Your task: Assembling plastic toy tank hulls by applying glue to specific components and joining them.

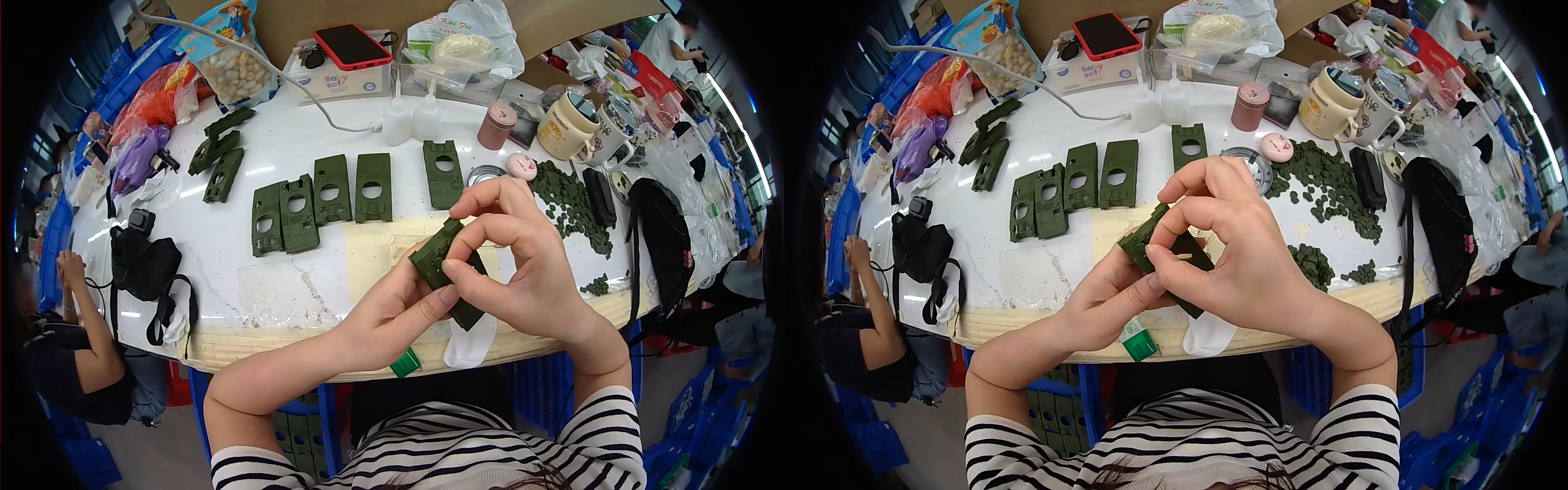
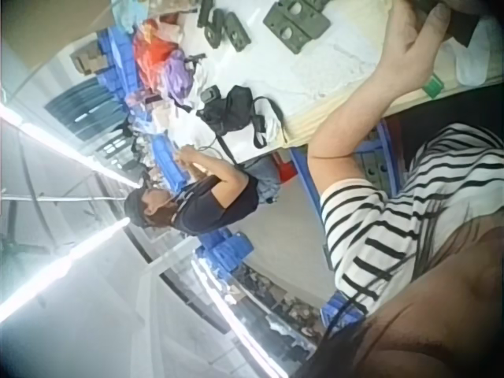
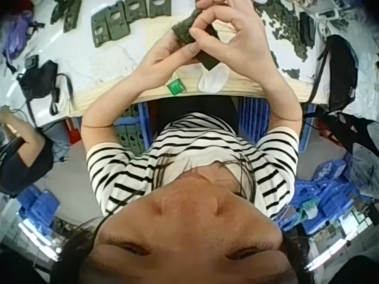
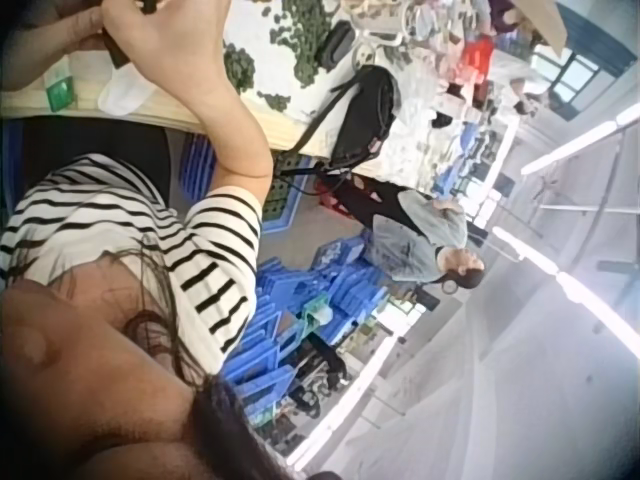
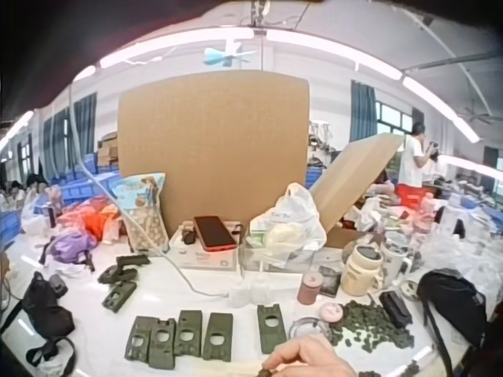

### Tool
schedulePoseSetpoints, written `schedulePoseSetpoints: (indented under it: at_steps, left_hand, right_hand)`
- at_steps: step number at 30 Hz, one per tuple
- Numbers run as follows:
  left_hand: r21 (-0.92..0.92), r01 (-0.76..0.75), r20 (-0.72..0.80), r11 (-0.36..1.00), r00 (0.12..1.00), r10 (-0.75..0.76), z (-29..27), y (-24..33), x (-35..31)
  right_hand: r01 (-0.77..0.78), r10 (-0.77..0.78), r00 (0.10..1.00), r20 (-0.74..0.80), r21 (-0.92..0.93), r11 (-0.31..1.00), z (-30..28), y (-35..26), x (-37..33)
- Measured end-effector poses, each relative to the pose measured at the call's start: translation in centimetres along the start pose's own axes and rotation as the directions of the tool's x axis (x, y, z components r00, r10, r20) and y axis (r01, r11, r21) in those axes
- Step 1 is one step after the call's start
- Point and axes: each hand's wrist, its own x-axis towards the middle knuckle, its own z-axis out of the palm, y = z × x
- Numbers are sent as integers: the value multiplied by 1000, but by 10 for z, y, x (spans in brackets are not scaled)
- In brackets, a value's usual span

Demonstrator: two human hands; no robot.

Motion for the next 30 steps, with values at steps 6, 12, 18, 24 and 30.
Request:
schedulePoseSetpoints:
  at_steps: [6, 12, 18, 24, 30]
  left_hand:
    - [-5, 10, -2, 1000, 1000, -10, 0, 1, 0]
    - [-5, 11, -8, 1000, 1000, -11, 1, 2, 0]
    - [2, -19, -10, 1000, 1000, 19, 1, 1, 0]
    - [0, -19, -27, 1000, 999, 19, 2, 0, 0]
    - [25, -47, -6, 999, 999, 47, 1, -2, 0]
  right_hand:
    - [9, -9, 1000, 15, -15, 1000, -1, 1, 0]
    - [6, -5, 1000, 25, -53, 999, -1, 1, 0]
    - [16, -16, 1000, 9, -86, 996, 1, 1, -1]
    - [34, -35, 999, -12, -116, 993, 1, 0, -1]
    - [40, -41, 999, -5, -119, 992, 0, 0, -1]
